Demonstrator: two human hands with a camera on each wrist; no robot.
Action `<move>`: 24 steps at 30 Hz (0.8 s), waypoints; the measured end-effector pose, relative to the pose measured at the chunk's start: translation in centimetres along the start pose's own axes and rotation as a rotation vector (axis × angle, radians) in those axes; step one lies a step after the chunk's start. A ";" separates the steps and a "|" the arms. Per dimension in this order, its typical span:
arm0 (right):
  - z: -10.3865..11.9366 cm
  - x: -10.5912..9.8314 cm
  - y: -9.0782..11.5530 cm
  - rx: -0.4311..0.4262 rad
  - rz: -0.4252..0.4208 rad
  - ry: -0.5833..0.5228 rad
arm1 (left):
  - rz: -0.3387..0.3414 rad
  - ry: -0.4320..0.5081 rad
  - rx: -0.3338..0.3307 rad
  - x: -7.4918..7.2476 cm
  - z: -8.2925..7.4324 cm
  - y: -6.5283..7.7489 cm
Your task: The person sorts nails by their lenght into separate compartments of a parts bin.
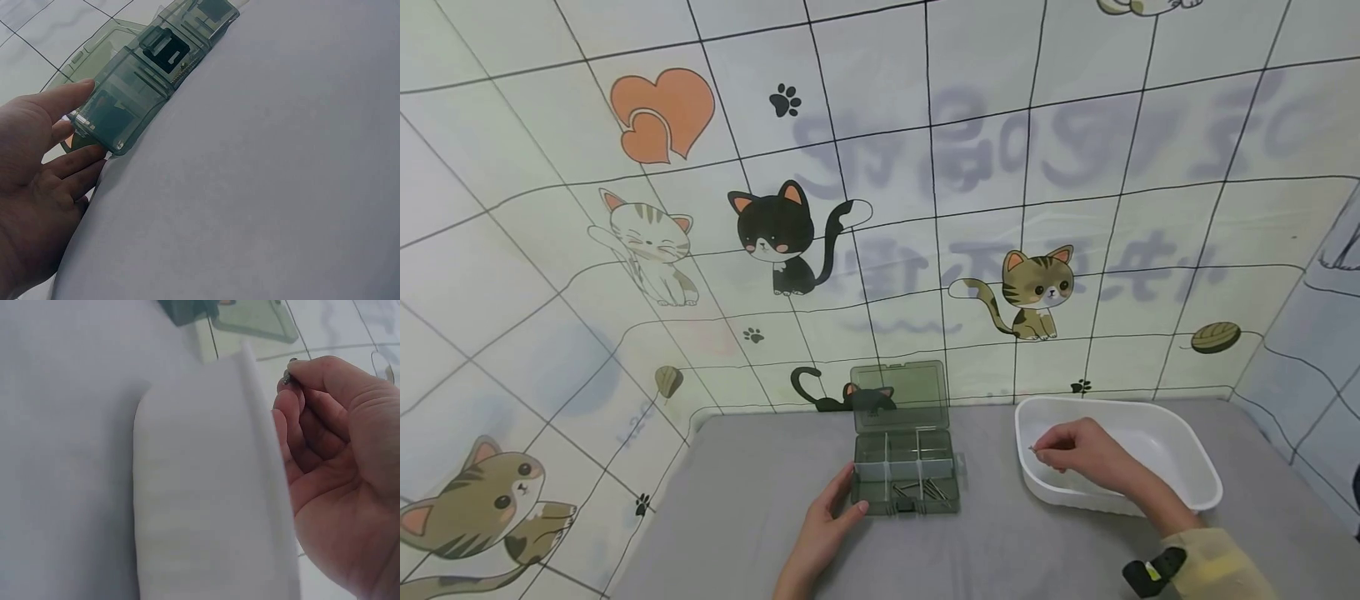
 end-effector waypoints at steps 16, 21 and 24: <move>3.6 2.8 -0.4 -0.100 0.043 0.017 | -0.003 -0.001 0.003 0.0 0.2 0.0; 4.5 3.8 -0.6 -0.109 0.043 0.024 | -0.009 -0.007 0.007 -0.1 0.2 0.0; 4.8 4.6 -0.8 -0.109 0.045 0.018 | -0.014 -0.002 0.012 -0.1 0.1 0.0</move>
Point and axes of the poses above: each hand's wrist, its own y-axis away from the middle knuckle, its own x-axis out of the palm, z = x × y, the point moved 9 cm from there along -y, towards the middle knuckle, and after that the axes turned 13 degrees about x, right-handed, at the moved point
